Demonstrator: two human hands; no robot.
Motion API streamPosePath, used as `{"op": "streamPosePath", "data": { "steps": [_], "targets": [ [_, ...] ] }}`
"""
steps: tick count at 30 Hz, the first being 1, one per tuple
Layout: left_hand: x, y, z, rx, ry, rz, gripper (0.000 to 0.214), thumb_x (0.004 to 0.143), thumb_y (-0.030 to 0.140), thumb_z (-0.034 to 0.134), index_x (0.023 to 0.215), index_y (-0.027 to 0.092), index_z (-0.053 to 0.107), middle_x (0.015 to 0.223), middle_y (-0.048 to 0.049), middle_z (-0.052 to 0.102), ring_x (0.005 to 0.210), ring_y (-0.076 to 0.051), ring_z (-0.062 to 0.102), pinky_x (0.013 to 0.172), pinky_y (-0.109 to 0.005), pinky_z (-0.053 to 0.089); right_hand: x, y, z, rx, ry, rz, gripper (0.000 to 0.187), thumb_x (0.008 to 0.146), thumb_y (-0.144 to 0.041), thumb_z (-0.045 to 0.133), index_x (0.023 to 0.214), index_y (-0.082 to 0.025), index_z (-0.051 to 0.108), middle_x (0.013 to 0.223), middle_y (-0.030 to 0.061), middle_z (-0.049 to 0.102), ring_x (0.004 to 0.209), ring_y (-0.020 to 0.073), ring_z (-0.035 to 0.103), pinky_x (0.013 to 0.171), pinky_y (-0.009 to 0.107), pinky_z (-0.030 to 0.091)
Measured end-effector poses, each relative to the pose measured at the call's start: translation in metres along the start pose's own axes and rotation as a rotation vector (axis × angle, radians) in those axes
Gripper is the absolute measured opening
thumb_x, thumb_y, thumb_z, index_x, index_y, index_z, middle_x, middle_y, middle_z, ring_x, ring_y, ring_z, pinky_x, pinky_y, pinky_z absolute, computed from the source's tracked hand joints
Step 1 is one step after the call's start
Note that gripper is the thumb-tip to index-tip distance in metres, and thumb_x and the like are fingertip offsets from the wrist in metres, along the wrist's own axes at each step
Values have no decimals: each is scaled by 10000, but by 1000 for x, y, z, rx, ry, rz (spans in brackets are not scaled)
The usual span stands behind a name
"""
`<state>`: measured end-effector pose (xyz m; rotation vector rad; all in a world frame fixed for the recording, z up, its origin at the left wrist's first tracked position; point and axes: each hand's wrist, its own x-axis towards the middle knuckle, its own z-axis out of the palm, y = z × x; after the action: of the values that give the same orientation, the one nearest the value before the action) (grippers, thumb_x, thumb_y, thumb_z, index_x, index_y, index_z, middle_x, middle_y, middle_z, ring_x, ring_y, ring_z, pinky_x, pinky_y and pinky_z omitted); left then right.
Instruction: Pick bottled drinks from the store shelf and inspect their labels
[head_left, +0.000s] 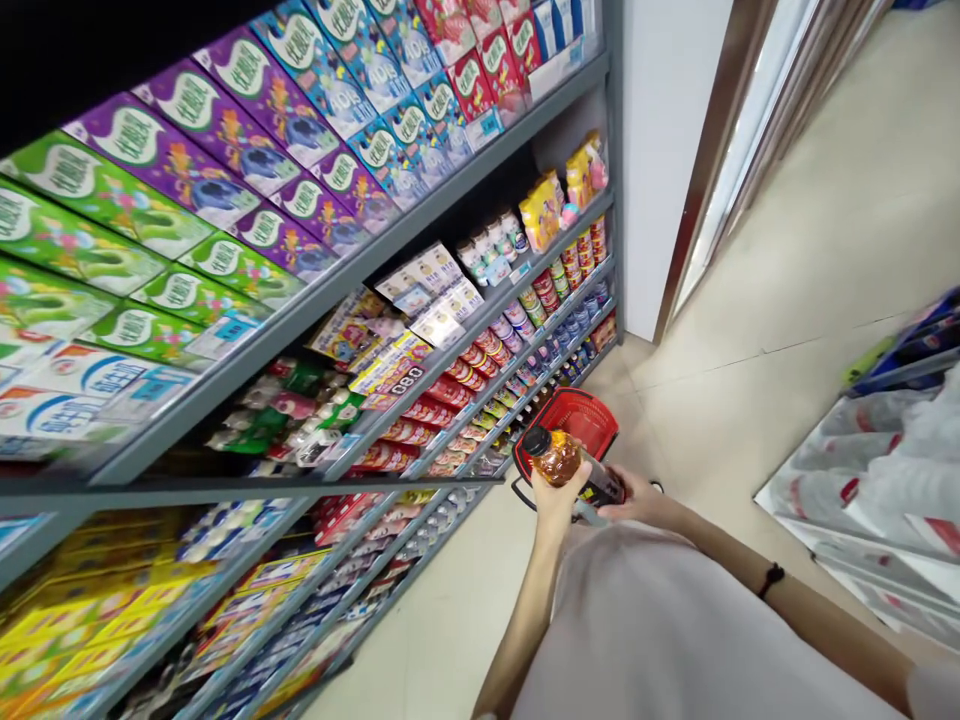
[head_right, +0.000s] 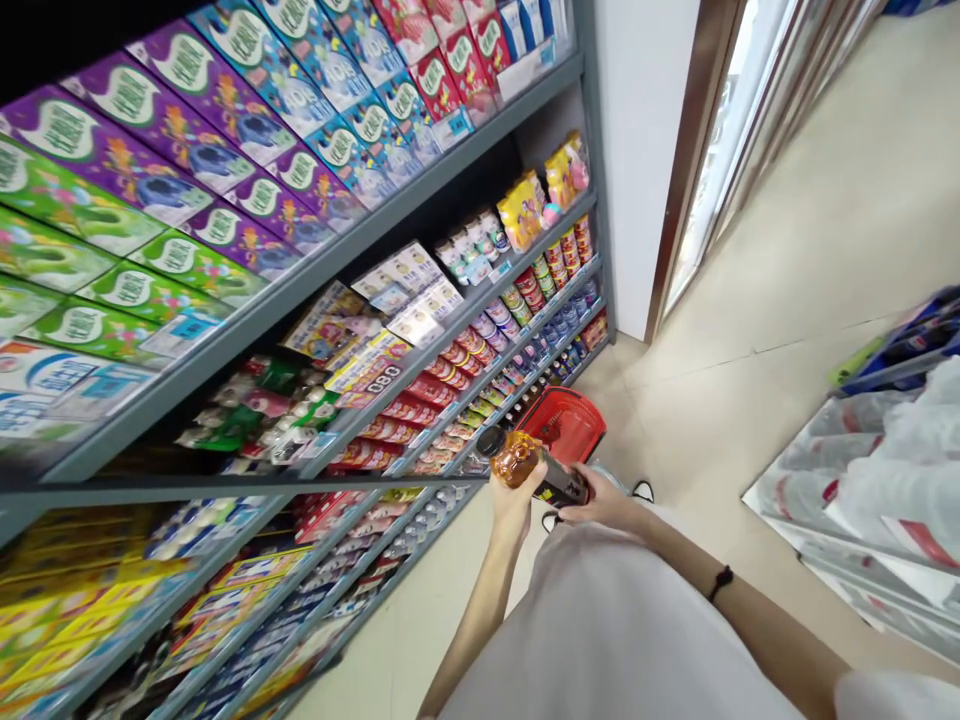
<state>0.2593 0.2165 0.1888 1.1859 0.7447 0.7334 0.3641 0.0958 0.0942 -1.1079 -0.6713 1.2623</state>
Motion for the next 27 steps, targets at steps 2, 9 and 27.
{"op": "streamPosePath", "data": {
  "steps": [2,9,27],
  "targets": [
    [-6,7,15,70,-62,121,568,705,301,924,1178,164,642,1104,-107,747,975,-216,739,938,-374,583,-3,-14,-10,-114,28,-28,787,706,-408,905,1381,-199,558,1342,131,661,1171,282,667,1006,427,557],
    [-24,32,67,353,-255,379,713,603,164,954,1239,205,634,1181,-103,734,1079,-269,715,1013,-405,554,-12,-64,-45,-265,40,-255,749,755,-310,845,1435,-191,552,1376,138,639,1193,278,644,1004,402,551],
    [-27,47,102,336,-417,363,710,652,86,919,1298,251,675,1244,-112,730,1149,-327,705,1040,-443,551,-25,-95,-68,-216,28,-283,771,761,-352,890,1435,-206,548,1396,140,616,1064,253,672,887,368,583]
  ]
}}
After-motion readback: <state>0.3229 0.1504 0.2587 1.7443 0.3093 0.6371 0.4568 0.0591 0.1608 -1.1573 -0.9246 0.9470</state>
